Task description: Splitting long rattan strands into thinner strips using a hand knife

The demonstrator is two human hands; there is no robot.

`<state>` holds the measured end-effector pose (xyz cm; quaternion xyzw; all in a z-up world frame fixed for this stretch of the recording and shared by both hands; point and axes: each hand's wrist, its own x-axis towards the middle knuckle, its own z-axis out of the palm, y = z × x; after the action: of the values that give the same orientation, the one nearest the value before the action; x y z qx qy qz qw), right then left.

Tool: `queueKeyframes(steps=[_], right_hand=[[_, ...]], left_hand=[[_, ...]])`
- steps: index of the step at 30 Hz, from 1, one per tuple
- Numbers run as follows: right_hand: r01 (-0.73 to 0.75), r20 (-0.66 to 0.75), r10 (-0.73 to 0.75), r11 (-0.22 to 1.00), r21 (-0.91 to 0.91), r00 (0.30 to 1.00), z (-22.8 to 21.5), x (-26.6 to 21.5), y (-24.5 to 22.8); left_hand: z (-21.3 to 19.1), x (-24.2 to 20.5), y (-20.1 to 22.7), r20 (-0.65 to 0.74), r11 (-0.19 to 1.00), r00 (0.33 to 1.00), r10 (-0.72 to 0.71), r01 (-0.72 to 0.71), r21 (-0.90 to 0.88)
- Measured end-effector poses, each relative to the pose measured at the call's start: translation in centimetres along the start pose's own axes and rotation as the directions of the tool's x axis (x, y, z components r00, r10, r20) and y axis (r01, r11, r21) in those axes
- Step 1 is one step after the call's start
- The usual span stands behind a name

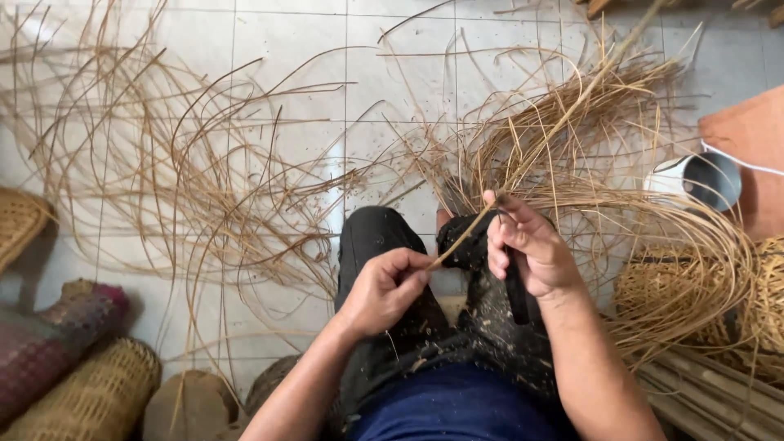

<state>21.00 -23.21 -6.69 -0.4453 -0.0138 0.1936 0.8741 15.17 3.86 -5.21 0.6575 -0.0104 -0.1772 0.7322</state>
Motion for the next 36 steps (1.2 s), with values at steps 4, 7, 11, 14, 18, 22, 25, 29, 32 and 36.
queueKeyframes(steps=[4,7,11,14,18,22,25,29,32,36], right_hand=[[0.032,-0.074,-0.032,0.999,-0.008,0.997,-0.5,0.1,-0.7],[0.068,-0.083,-0.070,0.997,-0.025,0.994,-0.3,0.3,-0.8],[0.030,-0.060,-0.029,0.999,0.019,0.998,-1.0,0.4,-0.4],[-0.024,0.002,0.024,0.999,0.030,1.000,-1.1,0.6,-0.7],[-0.110,0.089,0.108,0.994,0.013,0.990,-1.5,-0.3,-0.6],[-0.119,0.161,0.114,0.993,0.018,0.980,0.1,-2.2,-1.3],[-0.062,0.214,0.055,0.998,0.025,0.975,3.9,-5.1,-0.7],[-0.059,0.251,0.106,0.980,-0.188,0.962,7.1,-9.8,3.0],[-0.051,0.229,0.107,0.970,-0.238,0.968,7.1,-12.0,4.8],[-0.027,0.232,0.089,0.965,-0.259,0.969,8.6,-14.4,3.8]], left_hand=[[-0.3,1.9,-1.5,0.079,0.999,0.996,-0.044,0.046,-0.026],[-0.3,2.4,-3.1,0.075,0.991,0.990,-0.116,0.121,-0.065],[0.1,1.4,-4.7,-0.020,0.985,0.986,-0.164,0.163,-0.060],[0.8,-0.4,-4.7,-0.132,0.988,0.979,-0.153,0.148,-0.050],[2.9,-3.3,-3.8,-0.280,0.992,0.957,-0.075,0.100,0.077],[4.4,-4.9,-1.1,-0.336,0.979,0.942,-0.016,0.083,0.184],[4.7,-6.1,-0.2,-0.331,0.972,0.940,0.083,-0.003,0.237],[4.9,-7.3,-0.3,-0.224,0.974,0.964,0.146,-0.100,0.202],[5.5,-8.7,0.4,-0.135,0.990,0.982,0.131,-0.123,0.069],[6.5,-10.7,0.3,-0.079,0.991,0.993,0.093,-0.100,-0.089]])
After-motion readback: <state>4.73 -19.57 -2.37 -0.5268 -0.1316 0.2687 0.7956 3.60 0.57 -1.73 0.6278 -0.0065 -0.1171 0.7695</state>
